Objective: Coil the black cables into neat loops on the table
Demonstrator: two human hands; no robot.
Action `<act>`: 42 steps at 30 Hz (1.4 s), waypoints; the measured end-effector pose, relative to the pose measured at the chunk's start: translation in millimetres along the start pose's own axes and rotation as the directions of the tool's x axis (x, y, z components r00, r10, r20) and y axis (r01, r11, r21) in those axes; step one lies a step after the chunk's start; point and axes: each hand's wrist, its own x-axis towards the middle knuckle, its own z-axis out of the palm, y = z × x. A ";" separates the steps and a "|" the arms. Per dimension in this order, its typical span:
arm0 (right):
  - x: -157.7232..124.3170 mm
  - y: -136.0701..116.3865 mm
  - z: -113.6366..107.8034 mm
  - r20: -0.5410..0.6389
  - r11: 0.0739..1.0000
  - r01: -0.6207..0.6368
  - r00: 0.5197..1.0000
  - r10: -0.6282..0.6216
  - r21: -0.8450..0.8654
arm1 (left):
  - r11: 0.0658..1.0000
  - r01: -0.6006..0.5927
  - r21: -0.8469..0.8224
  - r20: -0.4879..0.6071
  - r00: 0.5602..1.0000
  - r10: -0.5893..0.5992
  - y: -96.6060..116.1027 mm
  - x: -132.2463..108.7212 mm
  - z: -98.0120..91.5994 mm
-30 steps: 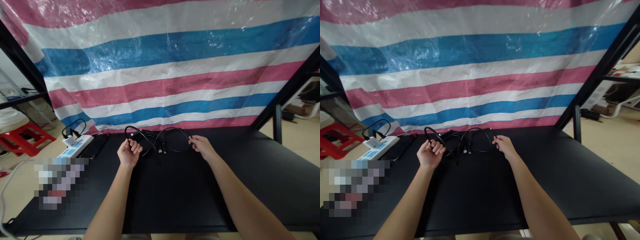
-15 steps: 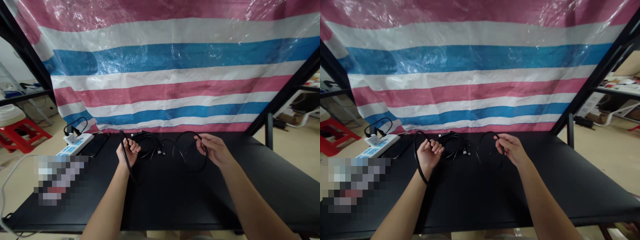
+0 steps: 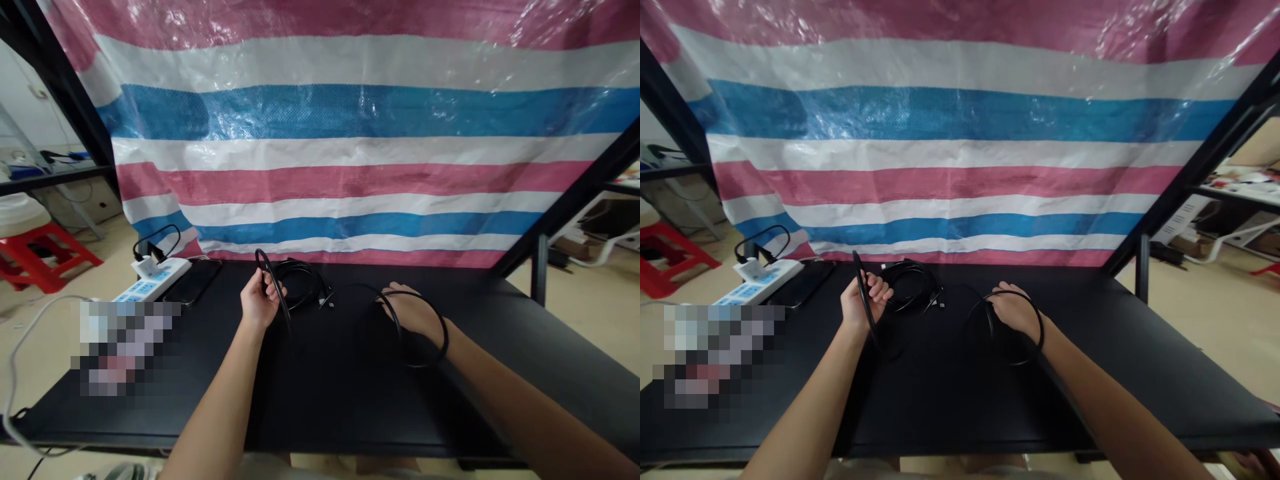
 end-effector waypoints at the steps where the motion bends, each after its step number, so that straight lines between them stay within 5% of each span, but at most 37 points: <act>1: 1.9 5.0 -1.6 0.026 1.000 0.001 1.000 -0.001 0.005 | 1.000 -0.004 -0.015 -0.006 1.000 0.004 0.9 -0.2 0.5; 4: 7.6 25.2 -11.8 0.074 0.987 -0.087 0.994 0.077 0.134 | 0.997 -0.025 -0.077 -0.026 0.999 0.023 4.2 0.3 0.0; 6: 11.0 39.9 -20.5 -0.001 0.873 -0.287 0.950 0.312 0.394 | 0.991 -0.051 -0.126 -0.045 0.998 0.046 7.1 1.1 -1.9; 7: 12.4 46.0 -24.5 -0.051 0.728 -0.404 0.856 0.515 0.554 | 0.986 -0.069 -0.149 -0.055 0.997 0.062 8.7 1.6 -3.1; 8: 13.6 50.7 -27.7 -0.067 0.552 -0.482 0.710 0.701 0.681 | 0.982 -0.089 -0.169 -0.066 0.995 0.079 10.3 2.1 -4.5; 11: 15.9 52.6 -31.8 -0.022 0.301 -0.423 0.549 0.835 0.855 | 0.973 -0.139 -0.183 -0.112 0.986 0.120 13.8 4.4 -8.9; 14: 17.3 38.1 -27.5 0.079 0.035 -0.200 0.531 0.844 0.979 | 0.981 -0.156 -0.116 -0.170 0.976 0.135 13.4 8.7 -12.7; 19: 17.7 6.1 -16.1 0.120 -0.184 0.030 0.653 0.748 0.982 | 0.982 -0.142 0.127 -0.285 0.943 0.173 2.6 17.2 -16.2; 22: 17.4 -5.6 -13.7 0.085 -0.189 0.080 0.682 0.727 0.979 | 0.882 -0.178 0.437 -0.292 0.899 0.326 -7.4 19.9 -18.5; 25: 17.7 -13.8 -11.8 0.084 -0.173 0.067 0.670 0.737 0.983 | 0.669 -0.184 0.720 -0.227 0.848 0.478 -15.3 20.0 -21.1; 29: 22.6 -30.1 -4.8 0.026 0.020 -0.066 0.637 0.770 0.998 | 0.513 -0.182 0.839 -0.164 0.813 0.558 -19.9 16.9 -20.2; 34: 31.7 -46.9 2.3 0.033 0.172 -0.219 0.702 0.711 0.960 | 0.465 -0.179 0.867 -0.123 0.827 0.548 -21.8 12.6 -14.0; 39: 30.2 -45.4 7.4 0.026 0.050 -0.107 0.614 0.789 0.993 | 0.514 -0.180 0.839 -0.155 0.825 0.543 -23.3 10.8 -8.8; 42: 28.3 -50.7 10.0 -0.121 0.266 -0.174 0.576 0.808 0.948 | 0.550 -0.171 0.818 -0.170 0.840 0.515 -26.9 7.6 -5.0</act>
